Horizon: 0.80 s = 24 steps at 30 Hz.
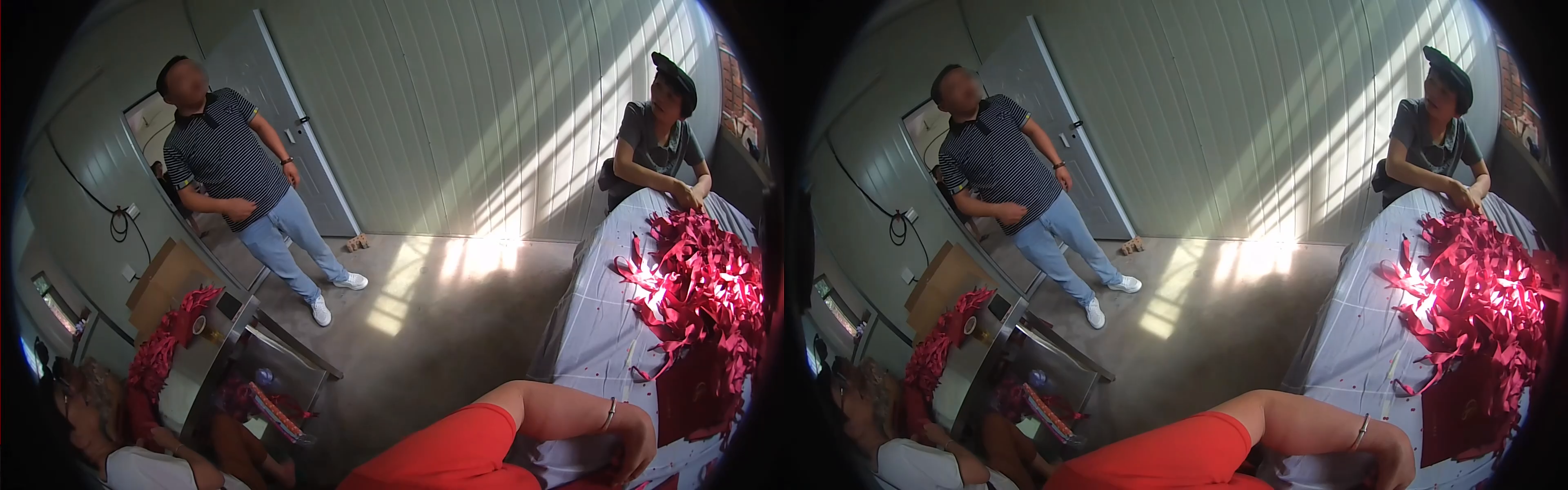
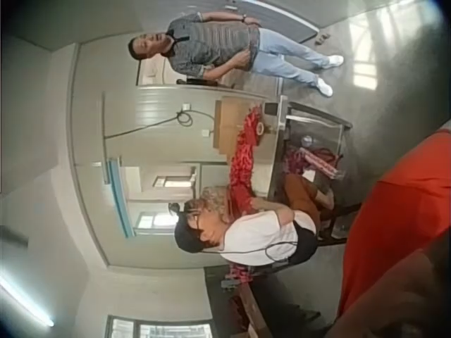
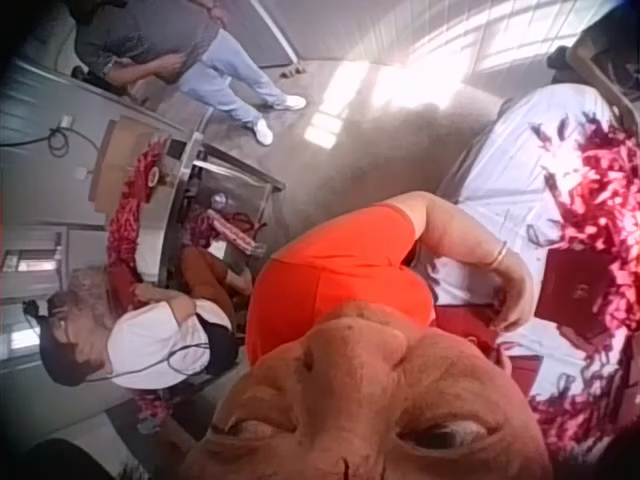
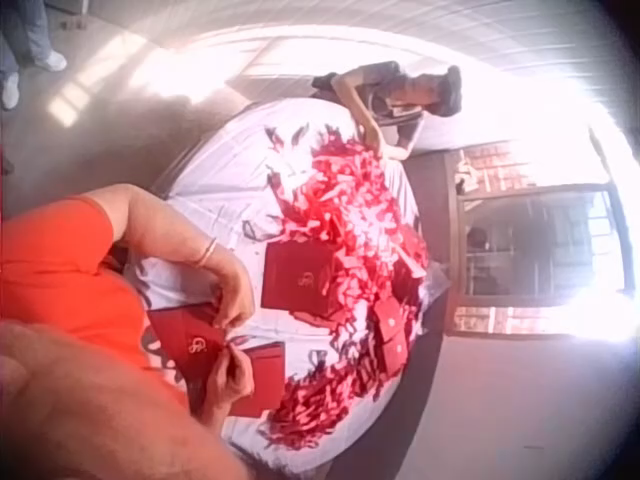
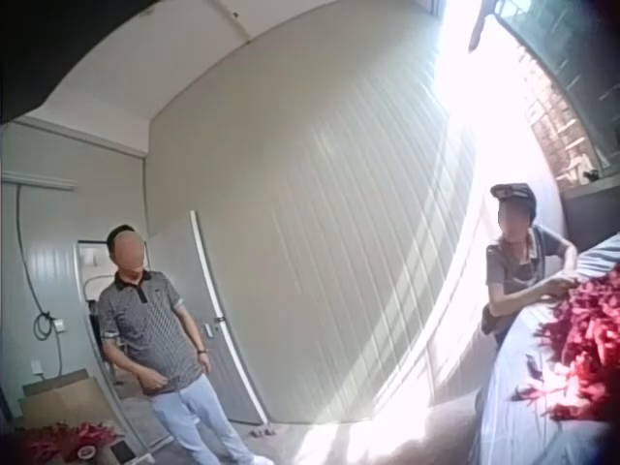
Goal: The person attaches ribbon handles to paper gift bags by hand, threading the ribbons into the bags and stacking the assembled bags on the table.
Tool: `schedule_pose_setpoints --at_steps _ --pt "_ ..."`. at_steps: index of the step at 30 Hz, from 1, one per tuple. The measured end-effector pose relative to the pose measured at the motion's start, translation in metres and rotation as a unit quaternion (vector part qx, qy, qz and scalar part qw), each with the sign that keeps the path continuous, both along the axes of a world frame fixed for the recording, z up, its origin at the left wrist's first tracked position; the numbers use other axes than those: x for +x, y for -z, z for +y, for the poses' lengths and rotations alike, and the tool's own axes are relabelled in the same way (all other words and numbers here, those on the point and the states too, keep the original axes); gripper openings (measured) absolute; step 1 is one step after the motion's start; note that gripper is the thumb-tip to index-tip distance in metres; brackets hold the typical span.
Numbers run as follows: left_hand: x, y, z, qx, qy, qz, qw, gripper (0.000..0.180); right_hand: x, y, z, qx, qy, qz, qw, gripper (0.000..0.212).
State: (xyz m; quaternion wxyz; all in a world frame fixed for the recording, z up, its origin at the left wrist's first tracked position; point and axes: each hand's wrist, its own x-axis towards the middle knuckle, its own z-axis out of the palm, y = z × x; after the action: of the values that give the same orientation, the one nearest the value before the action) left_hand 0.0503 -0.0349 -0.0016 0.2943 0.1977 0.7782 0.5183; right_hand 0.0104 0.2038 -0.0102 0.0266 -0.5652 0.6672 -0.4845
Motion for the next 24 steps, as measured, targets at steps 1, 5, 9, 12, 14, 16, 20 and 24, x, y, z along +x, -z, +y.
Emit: schedule_pose_setpoints --at_steps 1,5,9,12,14,16,20,24 --pt "0.0 0.001 0.0 -0.001 0.0 -0.001 1.0 0.017 0.0 -0.001 0.0 -0.002 -0.002 0.001 1.0 0.012" --pt "-0.002 0.01 0.0 -0.007 -0.004 -0.001 1.0 0.017 0.0 -0.001 -0.001 -0.009 -0.011 0.006 1.0 0.013" --pt "-0.001 0.008 -0.005 -0.011 -0.002 -0.001 1.0 0.017 0.002 -0.003 -0.001 -0.004 -0.008 0.0 1.0 0.013" --pt "0.005 0.003 -0.008 -0.015 -0.004 0.001 1.0 0.018 0.002 -0.005 -0.002 -0.002 -0.011 0.009 1.0 0.013" --pt "0.004 0.003 -0.008 -0.017 -0.001 0.002 1.0 0.018 0.001 -0.002 -0.001 -0.007 -0.006 0.02 1.0 0.013" --pt "0.005 0.004 -0.009 -0.02 -0.002 0.003 1.0 0.018 0.002 -0.002 -0.001 -0.006 -0.008 0.011 1.0 0.012" --pt "-0.01 0.024 -0.005 -0.026 -0.011 0.006 1.0 0.019 0.0 -0.004 -0.001 0.011 -0.008 0.02 1.0 0.011" --pt "-0.02 0.034 -0.001 -0.027 -0.004 0.006 1.0 0.02 0.0 -0.003 0.001 0.014 -0.002 0.022 1.0 0.011"
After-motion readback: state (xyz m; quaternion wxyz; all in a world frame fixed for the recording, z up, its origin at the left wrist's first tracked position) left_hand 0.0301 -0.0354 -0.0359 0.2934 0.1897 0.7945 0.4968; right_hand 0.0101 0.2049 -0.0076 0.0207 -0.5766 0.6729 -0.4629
